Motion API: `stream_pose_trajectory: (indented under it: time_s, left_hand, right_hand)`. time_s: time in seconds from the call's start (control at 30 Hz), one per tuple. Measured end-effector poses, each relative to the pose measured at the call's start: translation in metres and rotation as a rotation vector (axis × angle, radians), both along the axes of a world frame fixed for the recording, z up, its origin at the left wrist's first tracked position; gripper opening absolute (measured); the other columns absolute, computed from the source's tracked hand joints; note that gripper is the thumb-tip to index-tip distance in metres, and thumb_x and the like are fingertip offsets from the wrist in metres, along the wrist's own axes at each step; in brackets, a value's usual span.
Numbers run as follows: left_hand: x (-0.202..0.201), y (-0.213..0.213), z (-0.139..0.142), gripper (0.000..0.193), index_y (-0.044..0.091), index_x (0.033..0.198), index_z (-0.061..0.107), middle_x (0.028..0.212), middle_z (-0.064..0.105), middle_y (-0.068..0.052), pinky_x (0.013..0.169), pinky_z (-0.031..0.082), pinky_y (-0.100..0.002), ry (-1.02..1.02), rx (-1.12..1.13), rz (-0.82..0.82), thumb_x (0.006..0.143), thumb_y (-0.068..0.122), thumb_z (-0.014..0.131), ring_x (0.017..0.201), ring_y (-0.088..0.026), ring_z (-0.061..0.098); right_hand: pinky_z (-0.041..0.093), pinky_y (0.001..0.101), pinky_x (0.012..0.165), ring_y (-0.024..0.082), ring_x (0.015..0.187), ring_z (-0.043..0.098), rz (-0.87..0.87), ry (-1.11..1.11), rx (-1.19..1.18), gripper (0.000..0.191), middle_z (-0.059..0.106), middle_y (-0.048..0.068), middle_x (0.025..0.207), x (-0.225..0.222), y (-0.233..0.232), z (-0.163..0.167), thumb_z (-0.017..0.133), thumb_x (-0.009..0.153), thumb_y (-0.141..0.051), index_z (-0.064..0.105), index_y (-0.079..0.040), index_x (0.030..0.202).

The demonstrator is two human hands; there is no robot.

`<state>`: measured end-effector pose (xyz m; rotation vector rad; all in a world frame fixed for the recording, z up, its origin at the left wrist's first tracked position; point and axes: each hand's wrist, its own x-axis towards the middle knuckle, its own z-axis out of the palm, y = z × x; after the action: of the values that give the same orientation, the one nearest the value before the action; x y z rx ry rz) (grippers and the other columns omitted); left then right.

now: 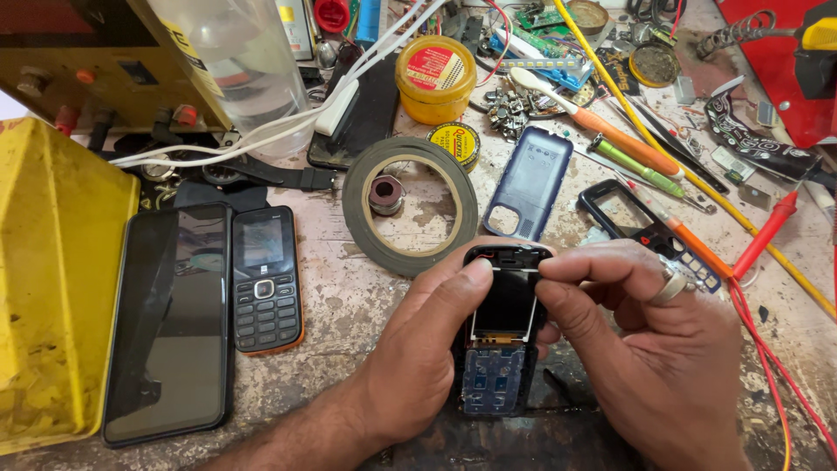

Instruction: The person reassembles a feature phone by inserting the battery, aligning the screen, and attaching the front keypad cover. They repeatedly open and close the device to check fit, then use a small metal tool to adjust internal components near the screen connector.

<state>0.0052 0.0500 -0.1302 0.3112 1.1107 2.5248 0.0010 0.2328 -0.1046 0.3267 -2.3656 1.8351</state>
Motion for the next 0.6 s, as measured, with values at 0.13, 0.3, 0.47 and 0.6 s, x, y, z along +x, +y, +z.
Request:
stream_pose_trajectory:
  time_s: [0.13,0.3,0.47,0.6]
  left_hand:
    - [0.0001,-0.0009,0.0000,0.045,-0.002,0.133,0.056,0.106,0.067,-0.012,0.089,0.056,-0.033,-0.012,-0.001,0.012,0.111,0.031,0.035,0.096,-0.017,0.066]
    - [0.0023,-0.0039,-0.0016,0.046,-0.003,0.131,0.057,0.103,0.067,-0.011,0.087,0.055,-0.032,-0.001,-0.010,0.018,0.112,0.032,0.034,0.095,-0.016,0.065]
    - [0.0038,-0.0050,-0.0054,0.046,-0.004,0.130,0.057,0.103,0.067,-0.011,0.087,0.055,-0.031,0.025,0.014,0.036,0.114,0.032,0.034,0.094,-0.016,0.065]
    - [0.0057,-0.0048,-0.0092,0.046,-0.003,0.130,0.058,0.103,0.067,-0.010,0.082,0.055,-0.030,-0.021,0.007,0.036,0.113,0.034,0.036,0.091,-0.015,0.065]
  right_hand:
    - [0.064,0.0268,0.067,0.013,0.084,0.070,0.018,0.033,0.006,0.015,0.069,0.011,0.103,0.0009,-0.0025,0.0002,0.072,0.092,0.002,0.071,0.003,0.107]
    - [0.064,0.0266,0.068,0.013,0.085,0.070,0.006,0.028,0.010,0.016,0.069,0.010,0.105,0.0033,-0.0058,-0.0007,0.071,0.093,0.002,0.072,0.003,0.108]
    - [0.063,0.0271,0.069,0.013,0.085,0.070,0.026,0.059,0.016,0.020,0.069,0.010,0.106,0.0055,-0.0072,-0.0034,0.073,0.091,0.003,0.071,0.003,0.110]
    - [0.061,0.0274,0.071,0.013,0.086,0.069,0.012,0.054,0.060,0.026,0.069,0.009,0.104,0.0075,-0.0051,-0.0080,0.076,0.086,0.005,0.070,0.003,0.111]
